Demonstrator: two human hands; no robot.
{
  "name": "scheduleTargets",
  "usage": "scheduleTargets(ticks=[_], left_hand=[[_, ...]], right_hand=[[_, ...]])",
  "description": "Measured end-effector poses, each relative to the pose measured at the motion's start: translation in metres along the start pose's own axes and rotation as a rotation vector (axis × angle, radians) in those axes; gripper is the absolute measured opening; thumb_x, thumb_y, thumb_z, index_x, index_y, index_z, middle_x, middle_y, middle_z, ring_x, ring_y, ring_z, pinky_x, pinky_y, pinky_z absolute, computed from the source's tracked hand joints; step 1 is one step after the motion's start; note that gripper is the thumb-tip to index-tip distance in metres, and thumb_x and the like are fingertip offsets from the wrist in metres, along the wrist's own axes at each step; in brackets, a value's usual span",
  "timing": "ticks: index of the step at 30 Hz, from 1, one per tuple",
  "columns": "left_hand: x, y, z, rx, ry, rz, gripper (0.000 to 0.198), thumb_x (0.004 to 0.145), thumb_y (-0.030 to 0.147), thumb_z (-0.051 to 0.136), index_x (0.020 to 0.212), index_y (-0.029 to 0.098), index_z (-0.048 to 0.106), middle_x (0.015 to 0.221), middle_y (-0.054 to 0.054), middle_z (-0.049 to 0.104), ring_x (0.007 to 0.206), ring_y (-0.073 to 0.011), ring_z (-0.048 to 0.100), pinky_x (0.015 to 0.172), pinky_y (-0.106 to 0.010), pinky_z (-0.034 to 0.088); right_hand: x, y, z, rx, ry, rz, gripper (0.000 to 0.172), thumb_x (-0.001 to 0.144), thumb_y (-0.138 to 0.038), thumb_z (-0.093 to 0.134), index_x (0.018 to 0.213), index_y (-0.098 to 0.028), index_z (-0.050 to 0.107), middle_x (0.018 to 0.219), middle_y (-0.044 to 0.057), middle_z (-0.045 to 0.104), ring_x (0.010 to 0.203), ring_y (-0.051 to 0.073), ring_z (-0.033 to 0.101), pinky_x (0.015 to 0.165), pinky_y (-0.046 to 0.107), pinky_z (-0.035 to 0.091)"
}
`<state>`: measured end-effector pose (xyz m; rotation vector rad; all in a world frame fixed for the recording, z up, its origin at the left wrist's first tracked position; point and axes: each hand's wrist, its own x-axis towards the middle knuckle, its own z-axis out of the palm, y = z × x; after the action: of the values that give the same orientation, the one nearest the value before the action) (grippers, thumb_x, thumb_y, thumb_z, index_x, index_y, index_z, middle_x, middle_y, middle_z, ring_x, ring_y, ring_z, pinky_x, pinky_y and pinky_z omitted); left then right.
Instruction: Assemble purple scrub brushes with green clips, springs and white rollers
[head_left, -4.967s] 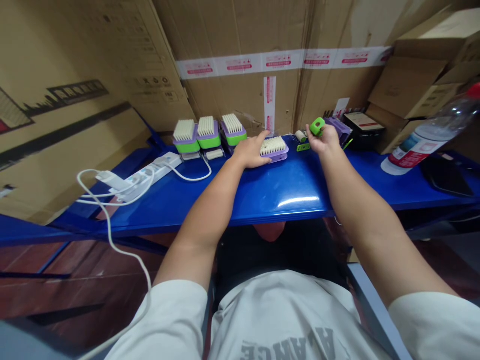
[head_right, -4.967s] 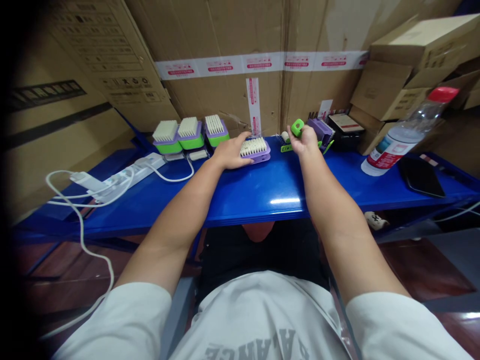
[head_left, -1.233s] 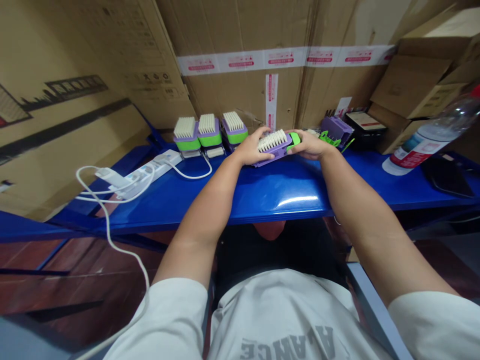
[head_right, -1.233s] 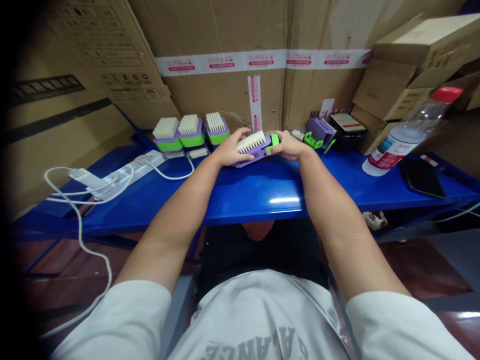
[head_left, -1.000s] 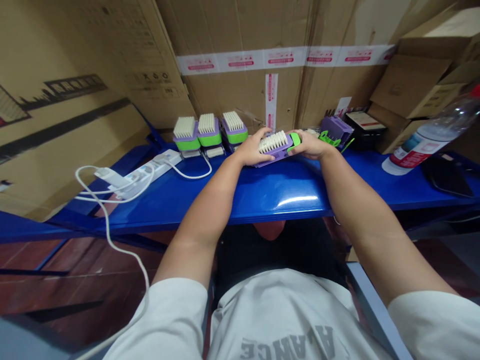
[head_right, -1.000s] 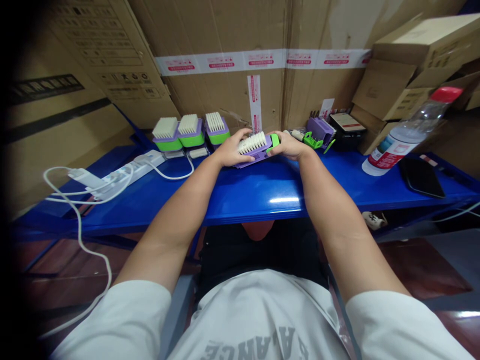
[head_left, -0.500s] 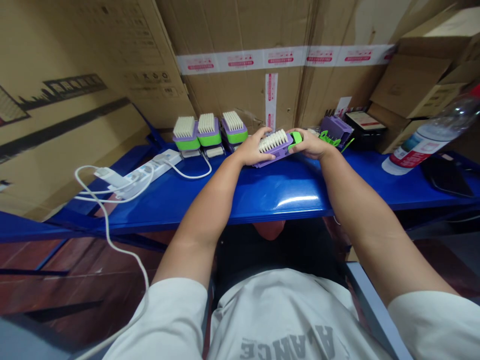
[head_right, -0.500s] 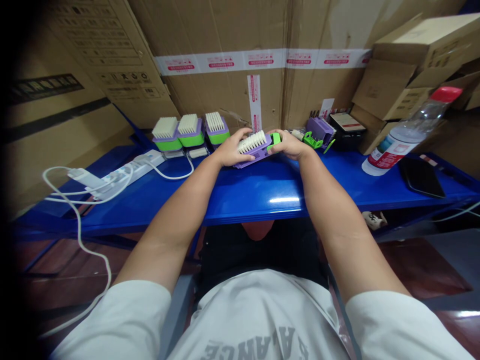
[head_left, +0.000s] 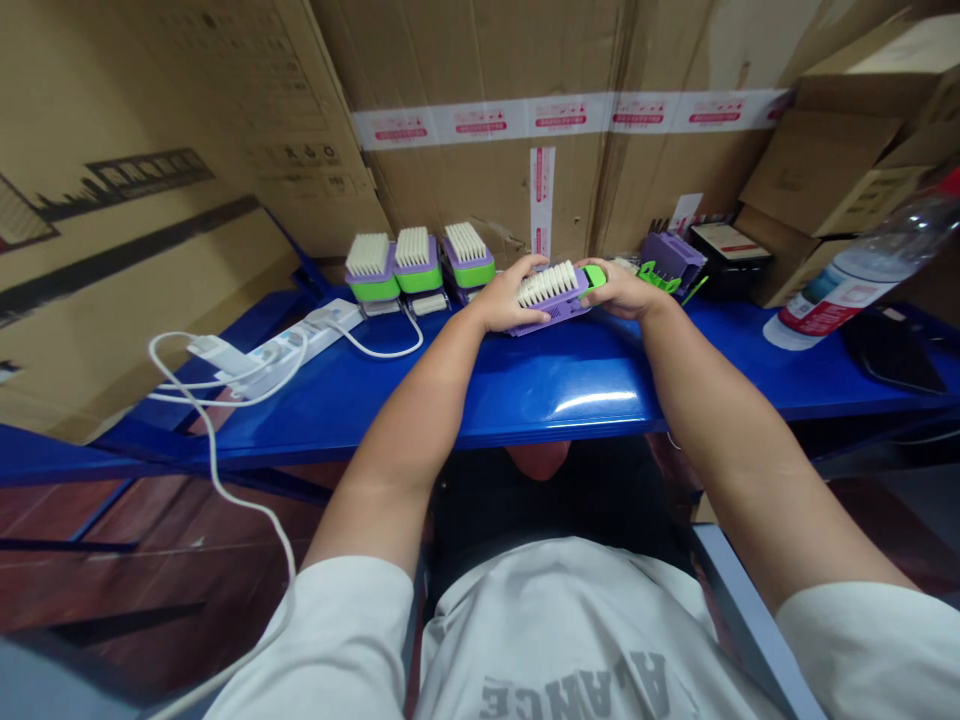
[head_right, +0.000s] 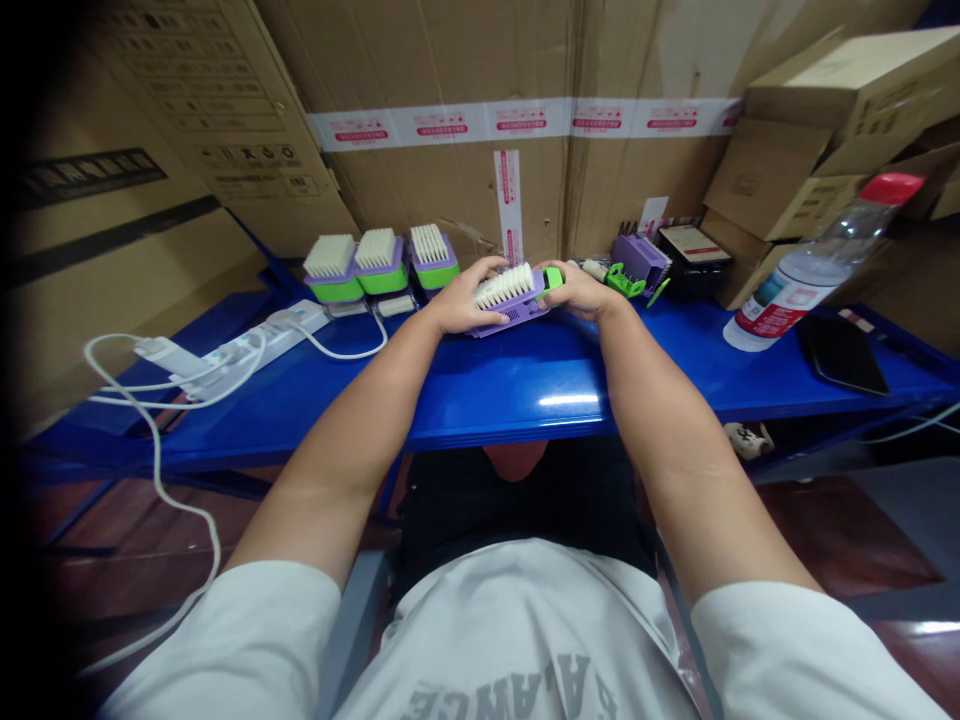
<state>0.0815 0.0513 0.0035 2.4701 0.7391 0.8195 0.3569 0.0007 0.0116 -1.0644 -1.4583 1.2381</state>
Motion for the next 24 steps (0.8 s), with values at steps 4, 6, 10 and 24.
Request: scheduleTargets(ticks=[4,6,10,24], left_hand=[[0.001,0.002,0.0,0.005,0.026,0.016,0.108,0.071,0.041,0.095,0.17,0.023,0.054,0.178,-0.018,0.062,0.162,-0.045,0.062,0.14,-0.063,0.046],[0.002,0.002,0.0,-0.002,0.031,0.017,0.11,0.071,0.042,0.096,0.171,0.023,0.053,0.178,-0.018,0.062,0.163,-0.0455,0.062,0.14,-0.063,0.046],[0.002,-0.002,0.0,-0.025,0.006,-0.002,0.113,0.071,0.043,0.098,0.173,0.025,0.052,0.179,-0.018,0.061,0.163,-0.0457,0.062,0.139,-0.064,0.047],[0.002,-0.012,0.002,-0.041,-0.031,-0.051,0.12,0.071,0.044,0.102,0.176,0.022,0.047,0.168,-0.02,0.068,0.158,-0.0456,0.066,0.138,-0.065,0.048]], right_hand=[[0.0,0.0,-0.002,0.058,-0.018,-0.024,0.077,0.039,-0.017,0.099,0.108,-0.028,0.068,0.108,0.001,0.077,0.12,0.032,0.071,0.112,0.048,0.062],[-0.001,0.0,-0.003,0.078,-0.034,-0.024,0.077,0.039,-0.019,0.1,0.109,-0.027,0.069,0.108,0.002,0.078,0.119,0.032,0.073,0.113,0.049,0.061],[-0.002,0.001,-0.004,0.062,-0.057,0.005,0.071,0.04,-0.019,0.101,0.104,-0.027,0.069,0.106,0.003,0.079,0.119,0.034,0.075,0.117,0.054,0.062],[-0.005,0.001,-0.004,0.048,-0.174,0.05,0.067,0.044,-0.023,0.105,0.102,-0.026,0.072,0.112,0.006,0.086,0.123,0.037,0.08,0.123,0.059,0.062]])
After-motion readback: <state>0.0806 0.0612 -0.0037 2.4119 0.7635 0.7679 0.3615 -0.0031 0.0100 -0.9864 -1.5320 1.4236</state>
